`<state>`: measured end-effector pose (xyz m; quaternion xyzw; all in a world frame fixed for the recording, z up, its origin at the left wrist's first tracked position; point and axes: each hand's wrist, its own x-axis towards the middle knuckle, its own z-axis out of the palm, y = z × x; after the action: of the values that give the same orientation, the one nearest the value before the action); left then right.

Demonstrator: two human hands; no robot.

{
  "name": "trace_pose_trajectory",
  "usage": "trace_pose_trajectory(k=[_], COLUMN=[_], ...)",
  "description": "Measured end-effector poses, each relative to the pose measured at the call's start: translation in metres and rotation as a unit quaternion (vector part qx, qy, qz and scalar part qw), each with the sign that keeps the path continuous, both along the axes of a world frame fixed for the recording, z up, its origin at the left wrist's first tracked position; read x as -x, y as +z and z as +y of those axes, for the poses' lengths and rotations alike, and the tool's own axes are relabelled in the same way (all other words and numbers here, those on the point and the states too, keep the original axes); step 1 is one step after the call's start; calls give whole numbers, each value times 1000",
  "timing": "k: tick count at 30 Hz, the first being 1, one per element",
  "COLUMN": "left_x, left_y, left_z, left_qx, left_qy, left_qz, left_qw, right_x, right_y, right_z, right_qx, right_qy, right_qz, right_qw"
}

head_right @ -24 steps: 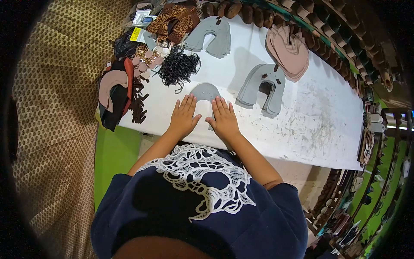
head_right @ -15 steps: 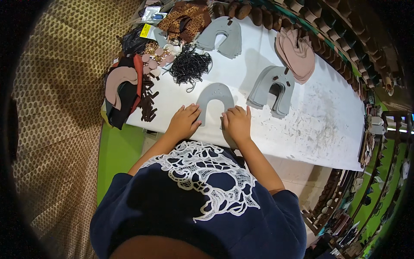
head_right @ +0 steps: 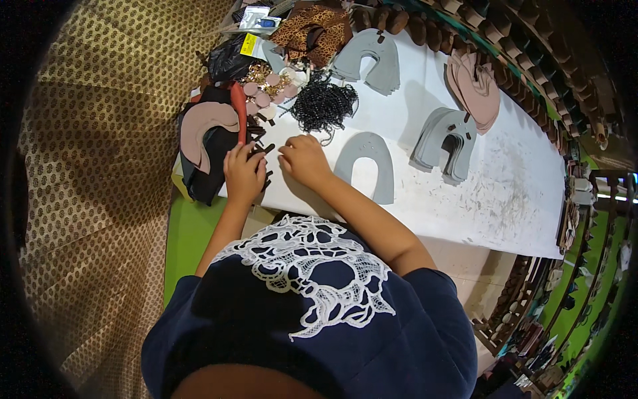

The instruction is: Assembling shoe components by hand at a manufacturing workstation.

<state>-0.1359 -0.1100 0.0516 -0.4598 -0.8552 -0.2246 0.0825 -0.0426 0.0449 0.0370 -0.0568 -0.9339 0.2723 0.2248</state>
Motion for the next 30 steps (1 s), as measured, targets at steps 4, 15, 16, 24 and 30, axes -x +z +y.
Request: trace_pose_trajectory(k=[4, 15, 16, 24, 30], left_x=[18, 38, 40, 37, 5], left_y=[-1, -3, -2, 8, 12], left_z=[-13, -20, -17, 3, 24], left_qx=[2, 1, -5, -2, -25], left_qy=[29, 12, 9, -88, -137], left_qz=[16, -17, -18, -24, -16], left_qw=[999, 1000, 1000, 996, 990], right_x=[34, 59, 59, 20, -26], right_y=[-10, -17, -17, 3, -2], right_z=[-17, -34, -32, -18, 11], right_qx=[-20, -5, 30, 49, 201], right_qy=[-5, -77, -76, -55, -26], right_qz=[-17, -37, -32, 3, -82], right_qw=[1000, 996, 996, 997, 976])
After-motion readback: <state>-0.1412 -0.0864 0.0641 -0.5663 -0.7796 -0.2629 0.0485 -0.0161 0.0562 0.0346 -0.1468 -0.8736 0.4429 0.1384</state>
